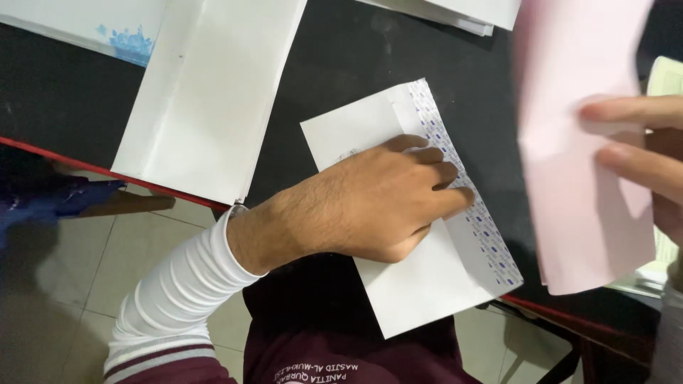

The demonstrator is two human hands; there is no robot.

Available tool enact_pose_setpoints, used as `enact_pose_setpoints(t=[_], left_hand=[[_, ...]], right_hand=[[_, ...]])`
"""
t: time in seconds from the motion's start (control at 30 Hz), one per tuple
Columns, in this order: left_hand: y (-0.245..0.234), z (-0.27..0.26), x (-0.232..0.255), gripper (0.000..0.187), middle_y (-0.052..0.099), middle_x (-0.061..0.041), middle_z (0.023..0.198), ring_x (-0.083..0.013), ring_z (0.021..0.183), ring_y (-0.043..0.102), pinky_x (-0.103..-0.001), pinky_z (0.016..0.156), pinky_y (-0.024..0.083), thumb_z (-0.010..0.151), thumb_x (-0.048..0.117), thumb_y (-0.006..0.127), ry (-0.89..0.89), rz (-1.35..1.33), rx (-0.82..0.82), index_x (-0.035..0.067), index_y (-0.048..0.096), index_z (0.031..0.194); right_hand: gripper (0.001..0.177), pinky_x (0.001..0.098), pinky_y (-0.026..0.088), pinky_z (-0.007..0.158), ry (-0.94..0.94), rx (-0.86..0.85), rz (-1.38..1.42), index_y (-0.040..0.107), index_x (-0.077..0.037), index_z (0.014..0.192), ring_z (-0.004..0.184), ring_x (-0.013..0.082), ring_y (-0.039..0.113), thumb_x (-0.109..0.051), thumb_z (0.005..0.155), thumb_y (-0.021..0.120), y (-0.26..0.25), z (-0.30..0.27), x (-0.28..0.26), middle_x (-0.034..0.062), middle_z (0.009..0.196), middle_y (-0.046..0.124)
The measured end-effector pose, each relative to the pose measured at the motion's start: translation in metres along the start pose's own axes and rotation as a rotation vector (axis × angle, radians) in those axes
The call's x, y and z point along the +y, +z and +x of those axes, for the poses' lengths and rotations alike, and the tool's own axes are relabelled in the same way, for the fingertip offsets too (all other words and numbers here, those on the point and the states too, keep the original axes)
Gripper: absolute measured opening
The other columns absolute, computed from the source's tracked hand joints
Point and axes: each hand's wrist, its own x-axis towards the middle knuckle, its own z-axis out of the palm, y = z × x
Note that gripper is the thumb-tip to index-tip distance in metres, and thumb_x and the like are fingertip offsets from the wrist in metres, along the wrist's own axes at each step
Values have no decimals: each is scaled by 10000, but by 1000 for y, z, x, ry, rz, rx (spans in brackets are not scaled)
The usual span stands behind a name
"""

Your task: Folding different colored papers and preparing envelopes for mailing

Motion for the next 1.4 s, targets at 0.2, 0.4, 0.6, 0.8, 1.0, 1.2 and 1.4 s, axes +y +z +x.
enact_pose_setpoints(t=[0.2, 0.4, 0.6, 0.8, 1.0, 1.2, 1.4], left_hand=[[12, -5, -3, 300, 652, -93, 882, -276, 830, 597, -436, 772, 458, 875, 137, 540, 27, -26, 85, 51, 707, 1109], [12, -3, 2, 141, 628, -53, 837, -253, 804, 551, -404, 734, 404, 892, 173, 598, 73, 69, 165, 78, 686, 949], [10, 0, 9, 88, 600, -50, 819, -260, 828, 529, -417, 807, 396, 883, 177, 586, 115, 92, 244, 101, 628, 865], [3, -1, 7, 177, 620, -89, 879, -276, 864, 552, -457, 886, 392, 919, 201, 563, 128, 27, 220, 69, 665, 979], [6, 2, 10, 95, 546, -88, 896, -277, 854, 496, -429, 760, 358, 902, 172, 558, 155, -53, 225, 81, 581, 917], [9, 4, 13, 103, 570, -101, 945, -280, 850, 506, -419, 695, 356, 876, 179, 550, 172, -63, 235, 78, 563, 890], [15, 8, 19, 122, 589, -62, 848, -271, 823, 523, -417, 691, 354, 878, 223, 579, 180, 22, 246, 103, 553, 883]], right_hand=[[264, 288, 143, 418, 99, -179, -124, 872, -157, 1124, 469, 157, 219, -133, 893, 746, 35, -2, -46, 59, 572, 467], [313, 305, 194, 418, 211, -232, -144, 893, -244, 1174, 452, 175, 266, -193, 906, 737, 38, 1, -46, 63, 484, 380], [354, 305, 165, 414, 156, -200, -206, 845, -279, 1227, 438, 162, 241, -214, 914, 691, 39, 1, -50, 41, 461, 313], [396, 259, 179, 465, 28, -221, -117, 799, -213, 1279, 506, 129, 284, -138, 898, 723, 36, -2, -40, 33, 599, 519], [401, 274, 238, 468, 136, -194, -105, 822, -233, 1279, 535, 125, 357, -165, 897, 722, 41, -10, -61, 2, 667, 571], [369, 260, 203, 432, 62, -234, -73, 820, -213, 1257, 512, 108, 304, -157, 904, 725, 41, -4, -53, 9, 635, 555], [295, 250, 199, 405, -21, -248, -64, 827, -171, 1212, 482, 102, 292, -129, 941, 719, 38, -3, -46, 24, 665, 661]])
